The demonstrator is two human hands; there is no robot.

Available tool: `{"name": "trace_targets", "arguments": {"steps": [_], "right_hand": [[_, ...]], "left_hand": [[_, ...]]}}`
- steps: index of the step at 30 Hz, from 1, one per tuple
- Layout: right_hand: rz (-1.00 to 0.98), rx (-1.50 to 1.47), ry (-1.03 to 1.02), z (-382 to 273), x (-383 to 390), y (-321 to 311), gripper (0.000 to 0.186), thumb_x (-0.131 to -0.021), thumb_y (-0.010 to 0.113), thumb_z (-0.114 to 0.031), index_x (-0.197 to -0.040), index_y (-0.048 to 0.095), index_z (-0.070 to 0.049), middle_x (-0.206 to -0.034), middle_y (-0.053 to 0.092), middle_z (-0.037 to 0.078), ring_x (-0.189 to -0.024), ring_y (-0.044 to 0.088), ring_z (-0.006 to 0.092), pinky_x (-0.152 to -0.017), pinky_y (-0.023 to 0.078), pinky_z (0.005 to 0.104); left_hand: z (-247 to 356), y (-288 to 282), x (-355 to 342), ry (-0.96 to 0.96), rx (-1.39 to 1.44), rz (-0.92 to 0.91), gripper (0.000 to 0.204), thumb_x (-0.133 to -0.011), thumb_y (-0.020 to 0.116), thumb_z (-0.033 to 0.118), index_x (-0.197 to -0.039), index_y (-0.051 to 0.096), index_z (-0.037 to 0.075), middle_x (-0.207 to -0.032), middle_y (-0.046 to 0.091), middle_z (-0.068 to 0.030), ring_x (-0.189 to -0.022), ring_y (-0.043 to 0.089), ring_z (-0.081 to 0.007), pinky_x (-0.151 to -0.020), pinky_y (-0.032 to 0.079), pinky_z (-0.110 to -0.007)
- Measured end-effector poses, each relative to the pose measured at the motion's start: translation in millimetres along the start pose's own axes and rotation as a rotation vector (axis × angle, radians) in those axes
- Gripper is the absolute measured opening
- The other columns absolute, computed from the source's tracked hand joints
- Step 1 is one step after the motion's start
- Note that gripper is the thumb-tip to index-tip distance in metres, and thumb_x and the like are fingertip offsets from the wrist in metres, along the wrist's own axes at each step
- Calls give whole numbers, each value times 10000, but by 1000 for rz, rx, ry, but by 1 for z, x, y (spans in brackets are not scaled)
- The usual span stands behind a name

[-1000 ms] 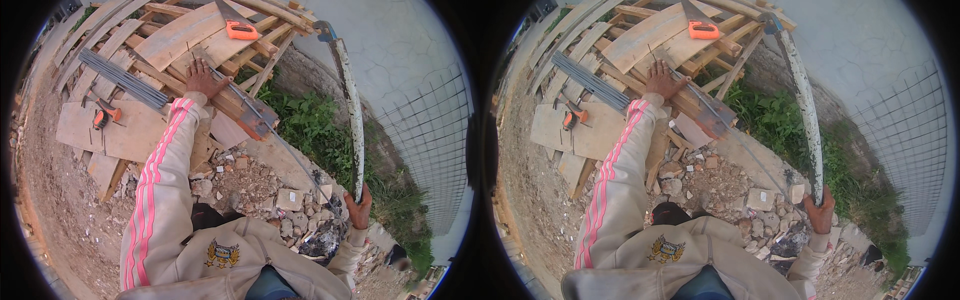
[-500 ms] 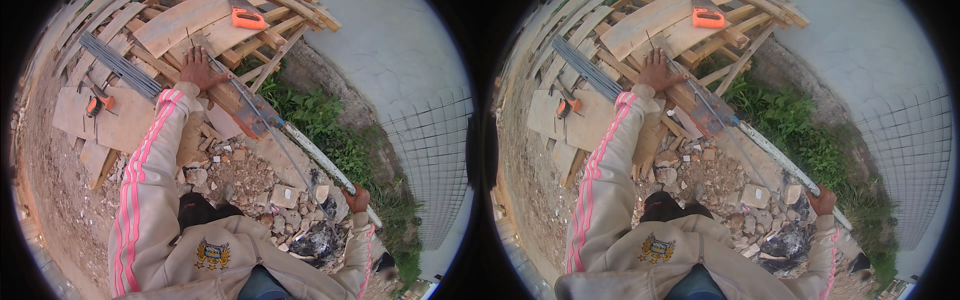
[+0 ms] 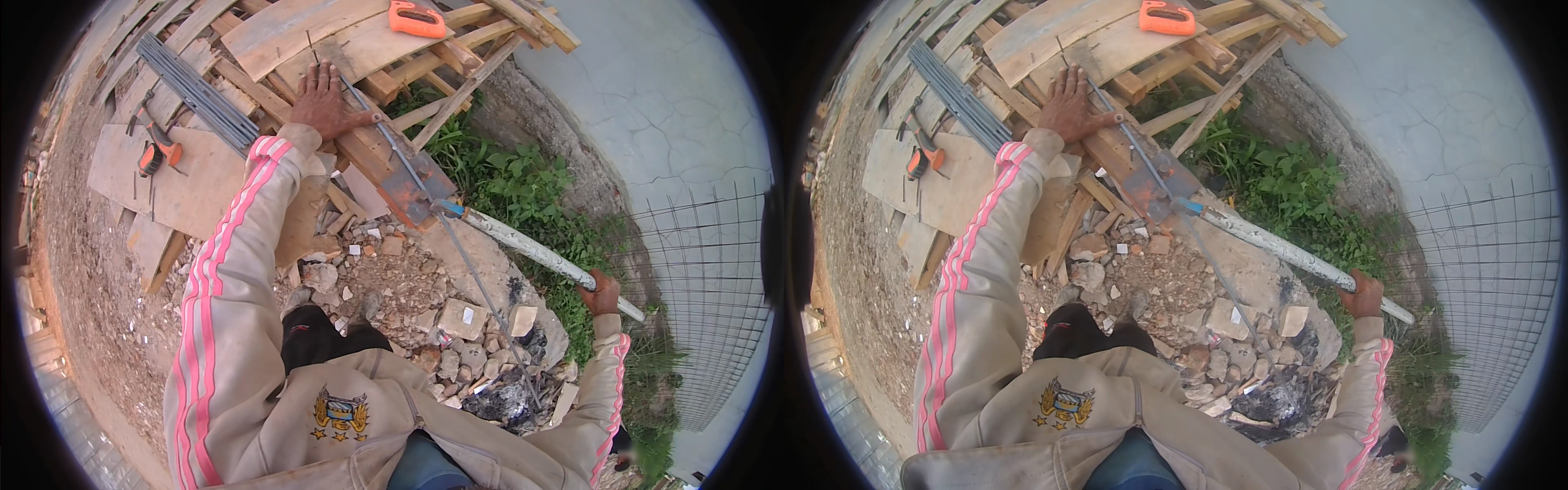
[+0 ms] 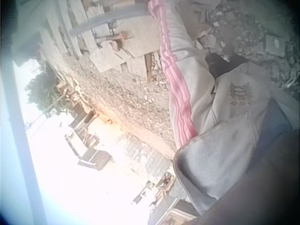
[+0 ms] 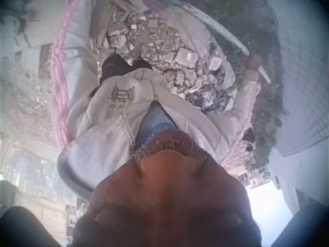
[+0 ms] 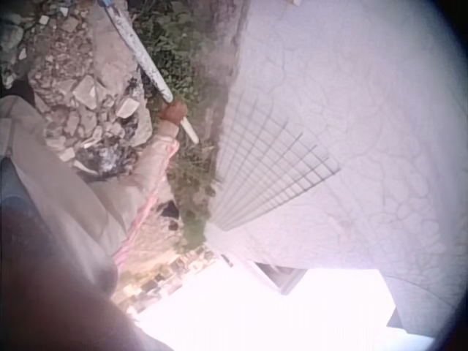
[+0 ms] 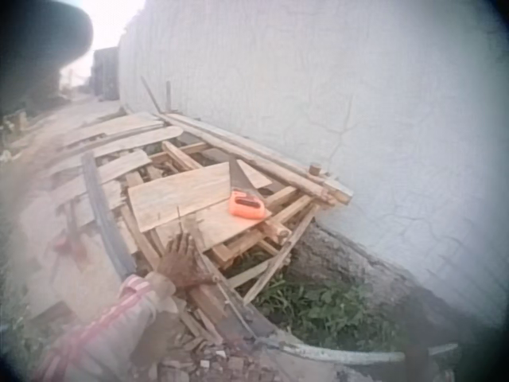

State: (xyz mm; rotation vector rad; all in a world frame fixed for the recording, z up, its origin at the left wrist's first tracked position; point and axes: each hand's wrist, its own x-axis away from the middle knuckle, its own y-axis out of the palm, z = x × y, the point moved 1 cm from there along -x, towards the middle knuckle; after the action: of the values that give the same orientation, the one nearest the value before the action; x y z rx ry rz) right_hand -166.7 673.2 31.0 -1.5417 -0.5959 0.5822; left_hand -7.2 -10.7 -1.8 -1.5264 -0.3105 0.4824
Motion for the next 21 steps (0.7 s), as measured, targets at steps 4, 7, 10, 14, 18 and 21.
{"name": "trace_targets", "arguments": {"steps": [4, 7, 10, 14, 18, 21], "right_hand": [[-11, 9, -101, 21, -31, -2, 295, -724, 843, -246, -852, 635, -83, -739, 654, 173, -730, 657, 421, -645, 508, 506], [8, 2, -169, 34, -54, 3, 300, -759, 803, -167, -984, 631, -69, -854, 669, 192, -827, 648, 447, -719, 508, 522], [-76, 60, -140, 41, -86, 7, 448, -717, 786, -31, -1132, 624, -72, -1064, 677, 184, -997, 641, 426, -847, 509, 514], [100, 81, -230, 43, -132, 13, 452, -697, 760, 20, -1106, 598, -82, -1071, 646, 163, -1005, 620, 423, -858, 502, 510], [123, 112, -246, 32, -171, 15, 439, -694, 734, 55, -1087, 595, -83, -1062, 630, 159, -1016, 610, 418, -857, 498, 511], [129, 117, -226, 41, -168, 31, 422, -698, 722, 64, -1070, 590, -85, -1038, 622, 155, -1002, 599, 416, -852, 490, 507]], "left_hand": [[-1, 1, 1, 10, -2, 20, 1355, -741, 534, 932, -1573, 241, -96, -1667, 171, -286, -1564, 97, -441, -1274, 109, -513], [2, -1, 1, 18, -27, 22, 1357, -748, 523, 933, -1571, 233, -106, -1661, 177, -295, -1562, 99, -447, -1271, 118, -518], [0, -1, 2, 19, -17, 18, 1360, -751, 512, 936, -1566, 231, -115, -1658, 186, -298, -1560, 104, -451, -1267, 131, -523], [-2, 4, 1, 26, -39, 49, 1359, -748, 513, 938, -1562, 242, -117, -1653, 197, -299, -1559, 114, -450, -1265, 141, -528], [-1, 4, 0, 28, -47, 56, 1352, -747, 515, 938, -1559, 261, -112, -1646, 215, -301, -1556, 135, -447, -1263, 148, -531], [3, 5, -1, 48, -46, 86, 1352, -743, 506, 945, -1556, 271, -111, -1642, 228, -300, -1551, 153, -447, -1261, 155, -533]]}}
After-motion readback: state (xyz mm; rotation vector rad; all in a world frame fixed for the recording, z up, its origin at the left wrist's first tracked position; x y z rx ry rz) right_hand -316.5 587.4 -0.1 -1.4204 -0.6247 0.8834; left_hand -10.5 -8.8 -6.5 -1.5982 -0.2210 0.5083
